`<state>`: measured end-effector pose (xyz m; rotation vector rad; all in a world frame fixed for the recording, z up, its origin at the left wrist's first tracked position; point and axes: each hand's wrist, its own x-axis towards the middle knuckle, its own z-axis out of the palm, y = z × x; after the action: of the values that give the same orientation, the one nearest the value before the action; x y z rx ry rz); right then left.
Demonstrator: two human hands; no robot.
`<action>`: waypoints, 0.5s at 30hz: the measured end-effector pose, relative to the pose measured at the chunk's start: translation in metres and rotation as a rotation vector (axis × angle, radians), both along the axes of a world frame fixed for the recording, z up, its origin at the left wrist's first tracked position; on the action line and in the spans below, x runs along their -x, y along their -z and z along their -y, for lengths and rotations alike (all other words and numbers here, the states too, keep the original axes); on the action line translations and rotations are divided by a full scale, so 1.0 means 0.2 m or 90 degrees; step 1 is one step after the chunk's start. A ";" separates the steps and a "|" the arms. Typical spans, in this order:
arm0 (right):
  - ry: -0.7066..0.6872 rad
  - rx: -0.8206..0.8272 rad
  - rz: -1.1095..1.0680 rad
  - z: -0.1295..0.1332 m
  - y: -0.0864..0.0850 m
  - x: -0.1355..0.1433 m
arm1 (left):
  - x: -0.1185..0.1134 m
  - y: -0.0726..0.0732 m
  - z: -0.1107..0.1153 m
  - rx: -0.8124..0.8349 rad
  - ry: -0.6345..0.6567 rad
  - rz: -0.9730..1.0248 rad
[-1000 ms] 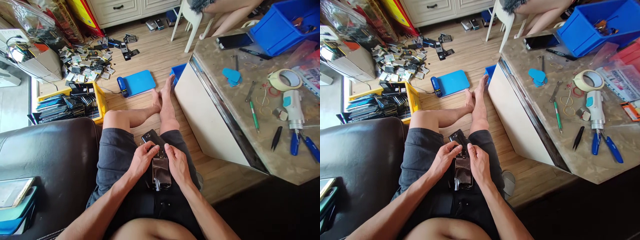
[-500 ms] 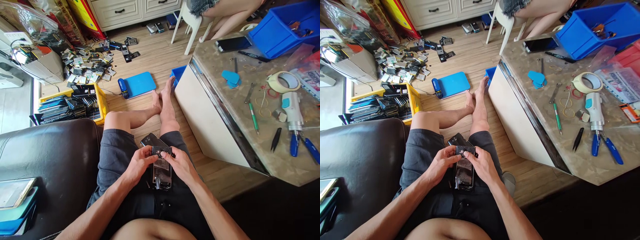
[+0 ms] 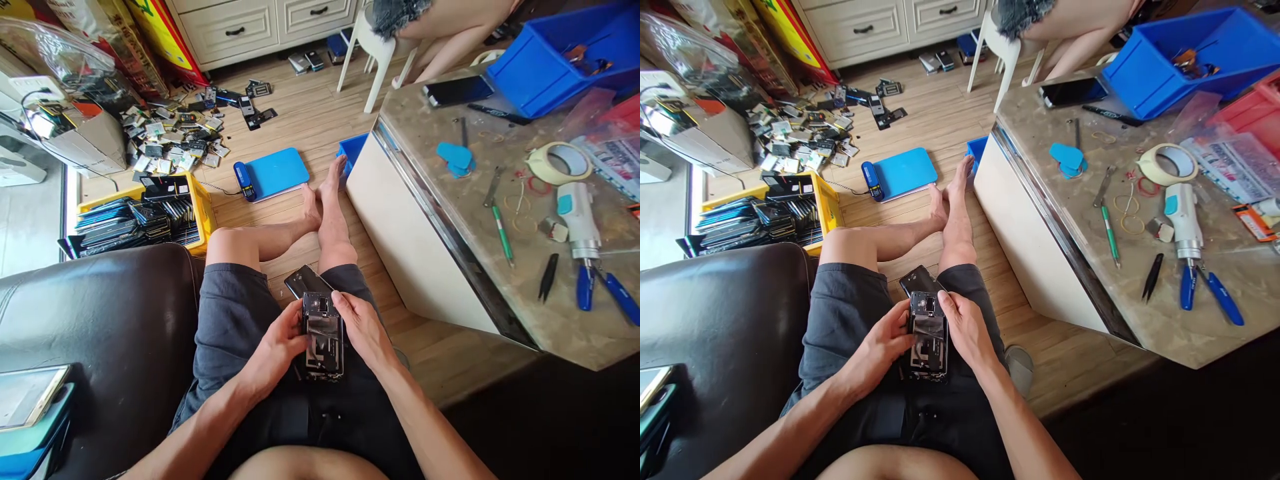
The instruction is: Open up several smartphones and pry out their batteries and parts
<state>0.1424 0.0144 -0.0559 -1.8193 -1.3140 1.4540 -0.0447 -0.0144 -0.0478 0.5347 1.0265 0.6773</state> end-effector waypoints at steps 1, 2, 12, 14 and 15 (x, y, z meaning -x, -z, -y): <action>0.001 -0.006 0.003 0.00 0.00 0.00 | 0.00 0.00 -0.01 0.012 -0.005 0.027; 0.003 -0.013 0.008 -0.01 0.00 -0.01 | 0.01 -0.01 -0.01 0.037 -0.013 0.052; 0.060 -0.042 0.044 -0.02 0.02 0.00 | -0.07 -0.01 -0.01 0.065 -0.066 0.020; 0.082 -0.051 0.043 -0.02 0.02 0.01 | -0.09 0.00 -0.01 0.055 -0.071 0.000; 0.088 -0.056 0.041 -0.03 0.02 0.01 | -0.09 0.00 -0.01 0.052 -0.076 -0.008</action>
<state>0.1403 0.0198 -0.0600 -1.8745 -1.2356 1.2560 -0.0269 -0.0124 -0.0478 0.4085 1.0991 0.7350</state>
